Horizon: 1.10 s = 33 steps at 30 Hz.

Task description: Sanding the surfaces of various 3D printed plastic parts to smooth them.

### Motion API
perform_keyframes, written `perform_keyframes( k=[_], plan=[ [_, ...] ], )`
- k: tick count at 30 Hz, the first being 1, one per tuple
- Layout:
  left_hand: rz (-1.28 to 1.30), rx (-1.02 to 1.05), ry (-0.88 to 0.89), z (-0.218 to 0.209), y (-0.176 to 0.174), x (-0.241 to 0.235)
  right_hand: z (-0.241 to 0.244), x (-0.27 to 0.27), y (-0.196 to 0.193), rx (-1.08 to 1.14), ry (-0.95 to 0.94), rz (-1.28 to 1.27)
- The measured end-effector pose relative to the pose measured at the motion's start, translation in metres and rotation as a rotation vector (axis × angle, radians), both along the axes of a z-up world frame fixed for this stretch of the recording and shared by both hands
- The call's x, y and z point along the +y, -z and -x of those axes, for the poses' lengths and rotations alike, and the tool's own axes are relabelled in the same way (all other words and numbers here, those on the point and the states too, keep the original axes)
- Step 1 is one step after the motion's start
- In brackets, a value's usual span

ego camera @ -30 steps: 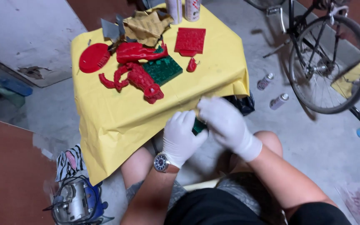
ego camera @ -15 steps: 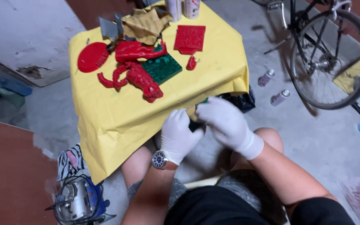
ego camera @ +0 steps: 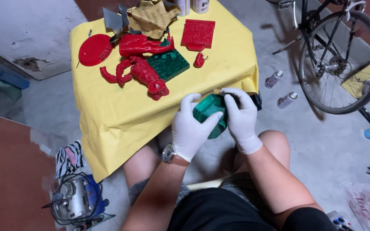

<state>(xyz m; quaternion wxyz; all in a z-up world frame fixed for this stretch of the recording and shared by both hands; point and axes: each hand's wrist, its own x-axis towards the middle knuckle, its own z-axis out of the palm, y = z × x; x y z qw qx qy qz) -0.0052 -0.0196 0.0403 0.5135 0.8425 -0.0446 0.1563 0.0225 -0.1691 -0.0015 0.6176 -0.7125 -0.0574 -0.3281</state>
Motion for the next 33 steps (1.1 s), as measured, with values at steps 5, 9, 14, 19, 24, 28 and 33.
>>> perform_keyframes(
  k=[5,9,14,19,24,28,33],
  plan=[
    [0.156,0.058,0.035,0.003,-0.002,-0.009,-0.004,0.018,0.014,0.051,0.149,-0.272],
    [0.383,0.107,0.244,0.017,-0.007,-0.006,-0.002,0.017,0.009,0.096,0.211,-0.330],
    [0.202,0.047,0.133,0.017,0.016,0.002,-0.010,0.016,0.018,-0.018,0.041,-0.356],
    [-0.010,0.026,0.109,0.013,0.035,0.005,0.009,0.012,-0.009,-0.174,-0.107,0.095],
    [-0.188,-0.155,0.042,0.006,0.045,0.008,-0.008,-0.011,0.005,-0.381,-0.195,0.583],
    [-0.252,-0.196,-0.019,-0.006,0.063,0.009,0.001,0.001,-0.011,-0.456,-0.301,0.632],
    [-0.313,-0.288,-0.028,0.005,0.059,0.007,0.014,0.000,-0.013,-0.373,-0.290,0.507]
  ],
)
